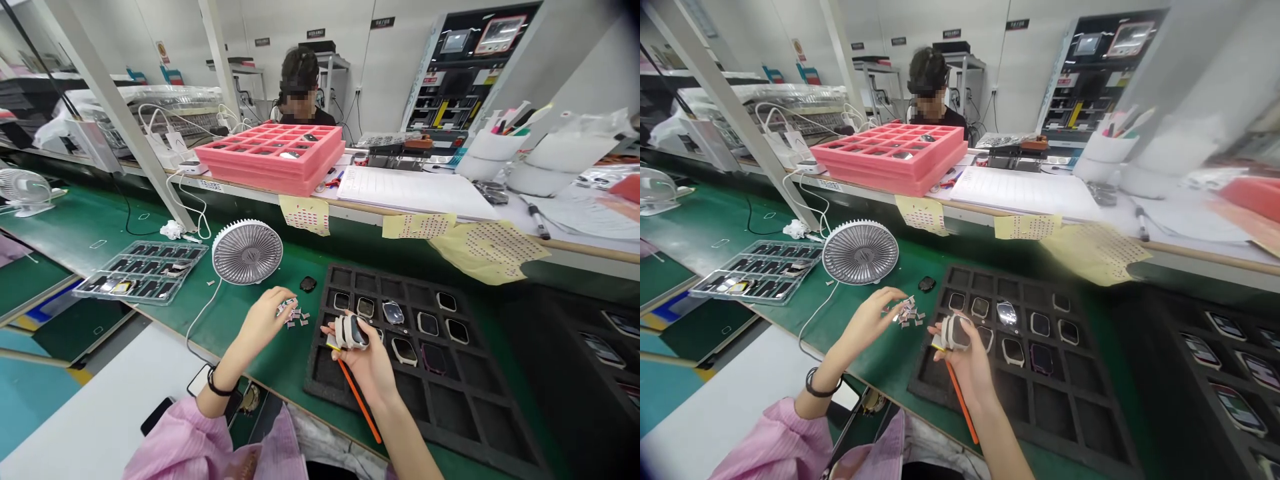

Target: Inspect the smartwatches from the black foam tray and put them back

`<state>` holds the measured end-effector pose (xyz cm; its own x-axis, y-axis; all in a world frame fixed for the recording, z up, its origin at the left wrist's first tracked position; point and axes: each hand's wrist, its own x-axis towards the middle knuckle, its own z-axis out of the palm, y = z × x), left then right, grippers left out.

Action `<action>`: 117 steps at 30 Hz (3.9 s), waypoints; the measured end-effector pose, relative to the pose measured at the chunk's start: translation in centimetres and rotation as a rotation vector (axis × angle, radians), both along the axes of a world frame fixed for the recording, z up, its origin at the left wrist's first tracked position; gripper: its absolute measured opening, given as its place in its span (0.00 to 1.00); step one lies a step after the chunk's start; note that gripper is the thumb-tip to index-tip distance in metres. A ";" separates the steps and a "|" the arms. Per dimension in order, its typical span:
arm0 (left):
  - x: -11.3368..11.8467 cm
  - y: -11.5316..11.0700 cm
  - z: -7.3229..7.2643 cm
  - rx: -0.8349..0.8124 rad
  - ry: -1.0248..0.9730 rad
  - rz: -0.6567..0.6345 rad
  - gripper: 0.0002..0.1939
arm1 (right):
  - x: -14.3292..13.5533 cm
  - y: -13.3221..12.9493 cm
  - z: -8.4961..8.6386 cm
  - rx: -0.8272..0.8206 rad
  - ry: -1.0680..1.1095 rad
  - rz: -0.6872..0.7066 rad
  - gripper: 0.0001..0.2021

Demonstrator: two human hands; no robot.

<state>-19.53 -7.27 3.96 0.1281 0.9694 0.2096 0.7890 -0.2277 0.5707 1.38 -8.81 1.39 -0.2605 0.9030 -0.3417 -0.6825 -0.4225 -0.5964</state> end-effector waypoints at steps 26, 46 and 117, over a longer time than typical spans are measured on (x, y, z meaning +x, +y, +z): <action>7.7 -2.6 -1.1 -0.083 -0.905 0.098 0.11 | -1.1 -0.5 1.0 0.101 0.004 -0.178 0.22; 11.4 -2.9 -2.7 0.091 -1.057 0.224 0.08 | -1.5 -2.1 -0.5 0.428 -0.182 -0.322 0.21; 0.7 3.4 -5.7 -0.032 0.004 0.120 0.08 | -0.6 -1.2 1.3 0.169 0.095 -0.284 0.21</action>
